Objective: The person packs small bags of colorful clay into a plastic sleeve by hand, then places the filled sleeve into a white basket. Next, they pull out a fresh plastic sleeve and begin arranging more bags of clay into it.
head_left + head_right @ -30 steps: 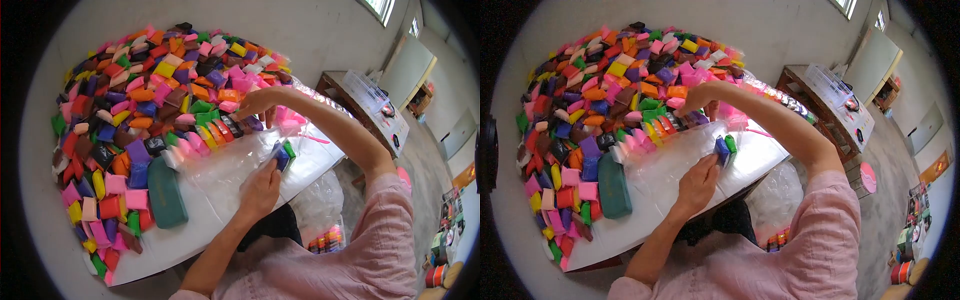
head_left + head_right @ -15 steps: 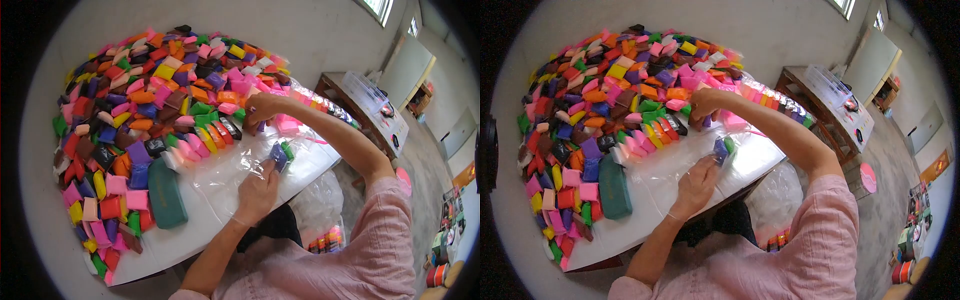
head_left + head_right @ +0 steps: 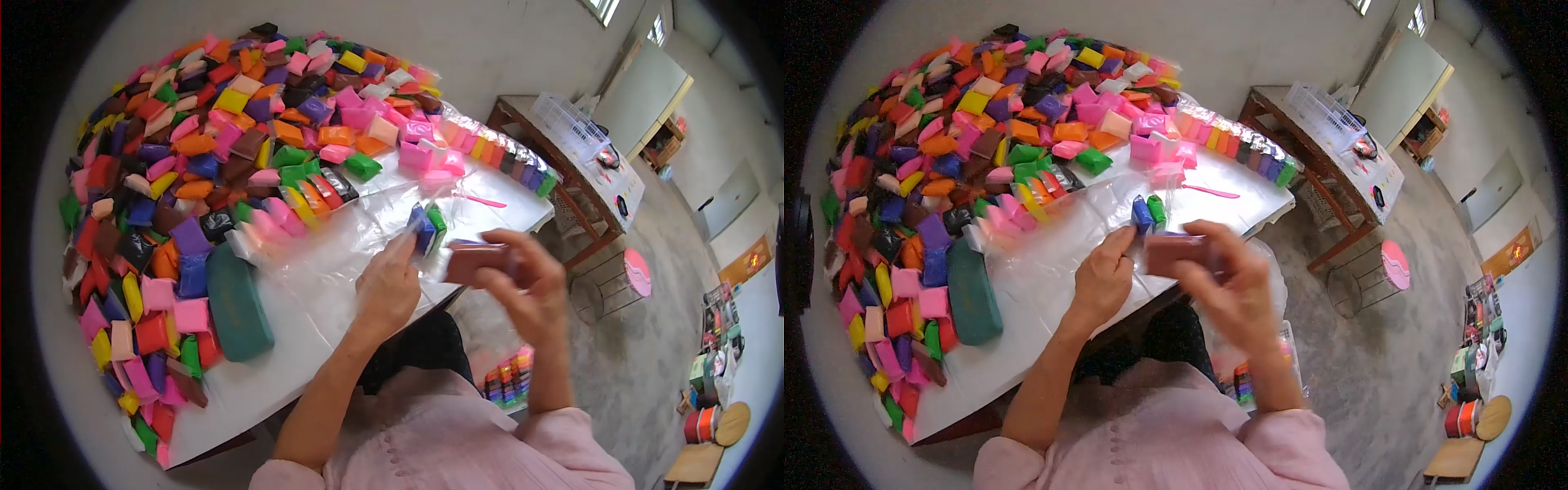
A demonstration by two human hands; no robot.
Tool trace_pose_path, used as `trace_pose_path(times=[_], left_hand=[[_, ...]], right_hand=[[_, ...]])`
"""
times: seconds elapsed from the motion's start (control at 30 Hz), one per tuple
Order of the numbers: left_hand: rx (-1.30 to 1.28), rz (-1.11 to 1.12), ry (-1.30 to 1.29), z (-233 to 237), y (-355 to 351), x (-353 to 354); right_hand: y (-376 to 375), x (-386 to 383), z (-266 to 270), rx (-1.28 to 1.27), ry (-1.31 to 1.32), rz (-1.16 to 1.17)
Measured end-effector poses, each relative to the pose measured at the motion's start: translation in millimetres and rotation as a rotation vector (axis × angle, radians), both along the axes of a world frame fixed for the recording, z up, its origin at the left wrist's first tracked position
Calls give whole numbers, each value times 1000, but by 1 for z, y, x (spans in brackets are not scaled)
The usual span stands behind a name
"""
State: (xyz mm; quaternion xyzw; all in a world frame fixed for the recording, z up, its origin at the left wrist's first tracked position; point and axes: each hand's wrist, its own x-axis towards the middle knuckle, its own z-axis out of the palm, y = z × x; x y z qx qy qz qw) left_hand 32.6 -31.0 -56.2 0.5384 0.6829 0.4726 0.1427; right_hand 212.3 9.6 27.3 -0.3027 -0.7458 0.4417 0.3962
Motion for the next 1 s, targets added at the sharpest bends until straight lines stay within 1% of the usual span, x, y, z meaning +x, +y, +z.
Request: trace_pose_path(times=[0.03,0.07,0.1,0.13,0.17,0.27,0.3,0.37,0.47,0.57,0.63,0.67,0.7,0.8,0.83,0.9,0.93,1.0], left_hand=[[26,-8,-8,0,0,-1],[60,-68,-55,-9,3,-4],[94,-126,-102,-25,8,-8],[10,-101,-79,-11,2,-8],[-75,-79,-54,3,-4,-7],[158,-166,-357,-28,4,-15],[55,-159,-422,-22,2,-20],[-157,-138,-555,-8,-7,-31],[134,194,126,20,-35,-16],[346,294,302,17,-23,-25],[230,201,-78,0,-14,-28],[169,154,-267,-6,-12,-28],[143,133,-309,7,-16,-23],[116,89,-286,7,-17,-19],[170,74,-274,7,-17,-18],[276,45,-247,5,-18,-15],[265,27,-263,4,-18,-15],[249,-3,-298,4,-18,-16]], right_hand=[[-14,-19,0,36,14,-45],[-19,-42,-5,65,157,-46],[-14,-58,-14,132,141,-90],[-9,-75,-22,171,195,-118],[-6,-88,-22,218,138,-181],[4,-104,-39,405,-102,-325],[9,-107,-45,476,-195,-364],[10,-110,-54,516,-196,-386],[10,-115,-63,586,-224,-417],[7,-121,-73,708,-289,-479],[7,-123,-81,800,-311,-508],[6,-122,-81,796,-325,-511],[4,-121,-81,792,-339,-514],[1,-115,-79,760,-321,-507],[0,-112,-77,747,-304,-500],[-6,-103,-69,761,-249,-441],[-10,-96,-64,767,-220,-412],[-14,-79,-59,717,-57,-325]])
